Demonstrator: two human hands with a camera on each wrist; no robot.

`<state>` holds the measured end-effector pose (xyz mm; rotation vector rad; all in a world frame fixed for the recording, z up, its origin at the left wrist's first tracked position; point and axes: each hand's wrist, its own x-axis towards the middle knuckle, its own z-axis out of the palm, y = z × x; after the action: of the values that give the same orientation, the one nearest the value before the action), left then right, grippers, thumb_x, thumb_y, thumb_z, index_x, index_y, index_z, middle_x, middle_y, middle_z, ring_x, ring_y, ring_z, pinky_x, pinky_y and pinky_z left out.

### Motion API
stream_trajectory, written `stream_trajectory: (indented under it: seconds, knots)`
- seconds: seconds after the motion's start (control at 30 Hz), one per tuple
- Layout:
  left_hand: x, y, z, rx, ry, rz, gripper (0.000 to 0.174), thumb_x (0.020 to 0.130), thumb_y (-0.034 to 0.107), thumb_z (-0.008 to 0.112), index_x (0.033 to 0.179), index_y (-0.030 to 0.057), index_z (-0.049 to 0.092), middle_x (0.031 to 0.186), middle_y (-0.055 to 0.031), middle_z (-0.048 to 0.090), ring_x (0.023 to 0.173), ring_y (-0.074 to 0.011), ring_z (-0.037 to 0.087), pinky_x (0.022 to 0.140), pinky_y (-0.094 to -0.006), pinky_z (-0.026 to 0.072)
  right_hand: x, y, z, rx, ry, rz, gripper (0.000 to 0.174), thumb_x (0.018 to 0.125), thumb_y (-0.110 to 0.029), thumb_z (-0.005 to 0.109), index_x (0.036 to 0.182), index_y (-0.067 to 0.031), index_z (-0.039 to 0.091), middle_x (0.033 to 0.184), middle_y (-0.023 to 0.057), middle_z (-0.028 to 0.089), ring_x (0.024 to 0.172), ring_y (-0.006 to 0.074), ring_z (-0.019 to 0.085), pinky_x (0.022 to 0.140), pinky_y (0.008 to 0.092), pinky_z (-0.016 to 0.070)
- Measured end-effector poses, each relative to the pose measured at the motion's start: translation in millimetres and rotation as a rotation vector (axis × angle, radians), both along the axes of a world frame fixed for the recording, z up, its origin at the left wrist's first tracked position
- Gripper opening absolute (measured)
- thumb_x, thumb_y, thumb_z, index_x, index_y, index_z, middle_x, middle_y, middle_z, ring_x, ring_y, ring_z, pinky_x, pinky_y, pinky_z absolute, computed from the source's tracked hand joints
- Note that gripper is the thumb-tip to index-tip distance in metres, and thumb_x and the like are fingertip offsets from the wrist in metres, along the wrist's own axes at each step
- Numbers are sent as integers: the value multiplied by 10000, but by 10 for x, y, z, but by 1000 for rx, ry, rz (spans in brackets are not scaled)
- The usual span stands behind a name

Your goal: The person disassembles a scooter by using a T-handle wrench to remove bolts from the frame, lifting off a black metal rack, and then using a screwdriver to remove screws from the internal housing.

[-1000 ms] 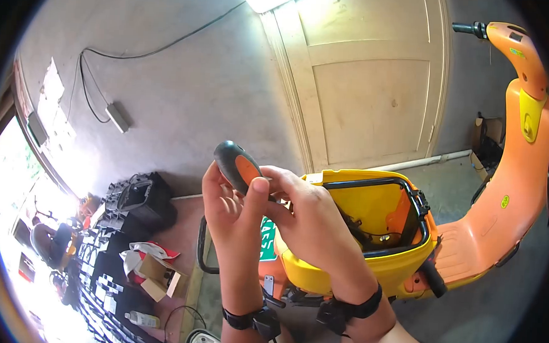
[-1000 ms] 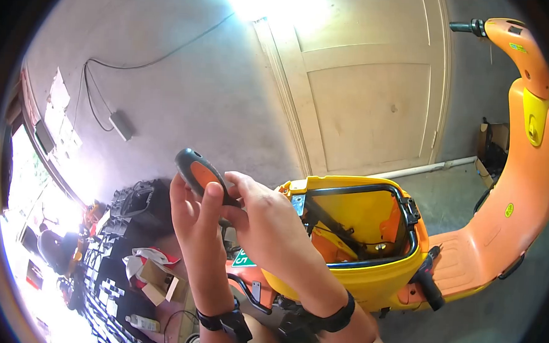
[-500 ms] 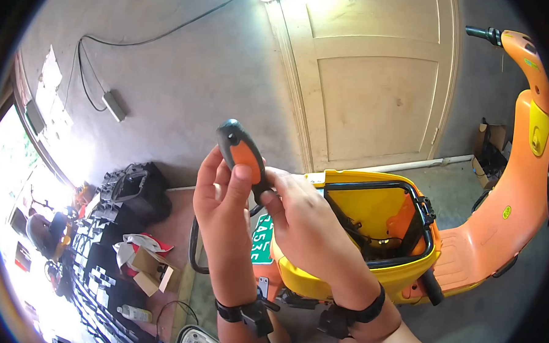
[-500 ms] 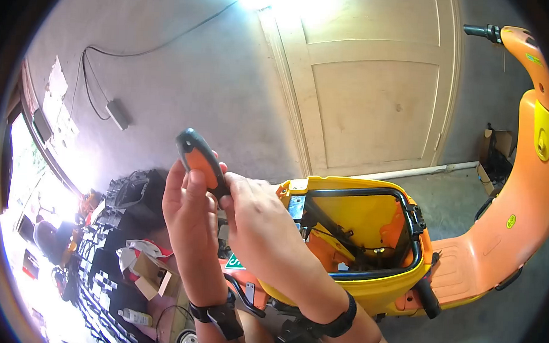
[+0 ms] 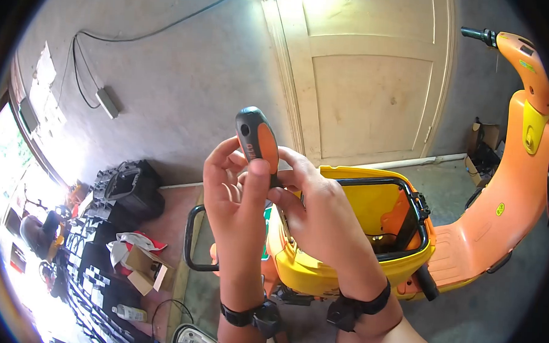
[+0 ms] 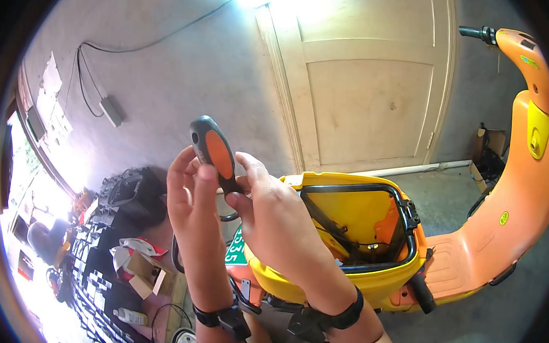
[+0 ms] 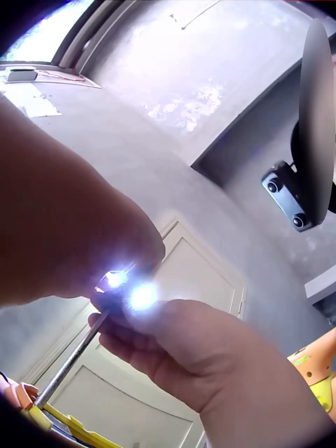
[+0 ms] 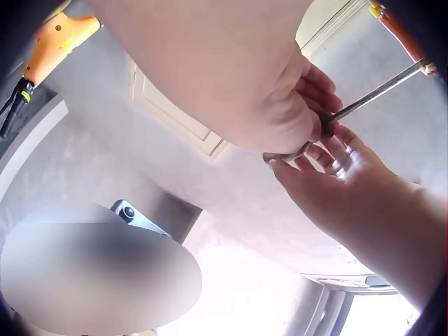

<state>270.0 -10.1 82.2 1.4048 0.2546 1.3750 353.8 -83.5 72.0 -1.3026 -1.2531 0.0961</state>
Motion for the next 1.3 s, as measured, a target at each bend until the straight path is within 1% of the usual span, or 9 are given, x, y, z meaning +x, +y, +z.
stream_trajectory:
  seconds: [0.17, 0.27, 0.4, 0.47, 0.73, 0.87, 1.03, 1.17, 1.3]
  knots:
    - [-88, 147, -27, 27, -72, -348, 436, 977, 294, 529, 1275, -23, 492, 1204, -149, 601, 1079, -171, 568, 942, -304, 439, -8, -32, 21, -126, 63, 191, 452, 875, 37, 504, 1304, 86, 368, 1088, 228, 609, 1003, 365, 603, 841, 402, 473]
    - [-112, 169, -21, -30, -52, -303, 384, 948, 271, 589, 1196, -16, 527, 1121, -123, 633, 1019, -157, 587, 906, -295, 450, -36, -6, 5, -109, 182, 191, 463, 884, -34, 562, 1309, 41, 395, 1081, 187, 610, 992, 361, 595, 866, 402, 460]
    - [-72, 85, -21, -47, 23, -80, 366, 931, 291, 610, 1125, -12, 542, 1014, -116, 630, 986, -198, 603, 812, -303, 481, -105, 9, -2, 29, -104, -66, 508, 824, -97, 667, 1276, 4, 458, 1007, 144, 619, 1035, 322, 550, 887, 402, 443]
    - [-37, 17, -9, -72, -15, -6, 331, 874, 257, 697, 1043, 18, 540, 946, -75, 621, 844, -133, 592, 728, -254, 473, -113, 22, -4, 25, -154, -122, 502, 789, -93, 689, 1241, 0, 493, 980, 135, 621, 998, 322, 564, 876, 408, 446]
    - [-26, 58, -95, -24, 12, -96, 396, 893, 280, 675, 1111, 15, 475, 945, -49, 582, 861, -111, 573, 758, -247, 471, -83, 29, -66, 96, -266, -120, 488, 818, -33, 617, 1260, 91, 450, 999, 187, 643, 962, 347, 600, 841, 413, 470]
    - [-60, 87, -27, -53, -44, -236, 587, 1003, 434, 398, 1369, -25, 375, 1034, -106, 621, 924, -157, 594, 850, -306, 470, -76, 43, -41, -10, -130, -65, 496, 856, 11, 572, 1320, 71, 405, 1018, 186, 653, 966, 350, 625, 829, 391, 494]
    - [-153, 184, -56, -53, -56, -202, 399, 944, 280, 593, 1212, 11, 474, 1005, -99, 618, 915, -150, 600, 823, -296, 481, -104, 77, -101, 56, -151, -60, 536, 843, -34, 628, 1329, 38, 414, 1174, 165, 600, 1008, 297, 621, 856, 395, 475]
    - [-150, 3, 28, -89, -48, -87, 341, 847, 165, 726, 1040, 49, 469, 944, -40, 575, 912, -135, 592, 767, -277, 491, -154, 47, -44, 124, -179, -51, 557, 791, -73, 703, 1289, -1, 465, 1099, 160, 617, 1004, 326, 607, 862, 398, 467]
    - [-139, -43, -22, -28, 31, 48, 365, 842, 167, 734, 1056, 40, 468, 990, -55, 573, 950, -132, 572, 823, -284, 469, -148, -3, 4, 83, -148, -35, 522, 802, -50, 682, 1280, 10, 482, 1085, 188, 626, 974, 349, 613, 834, 397, 480]
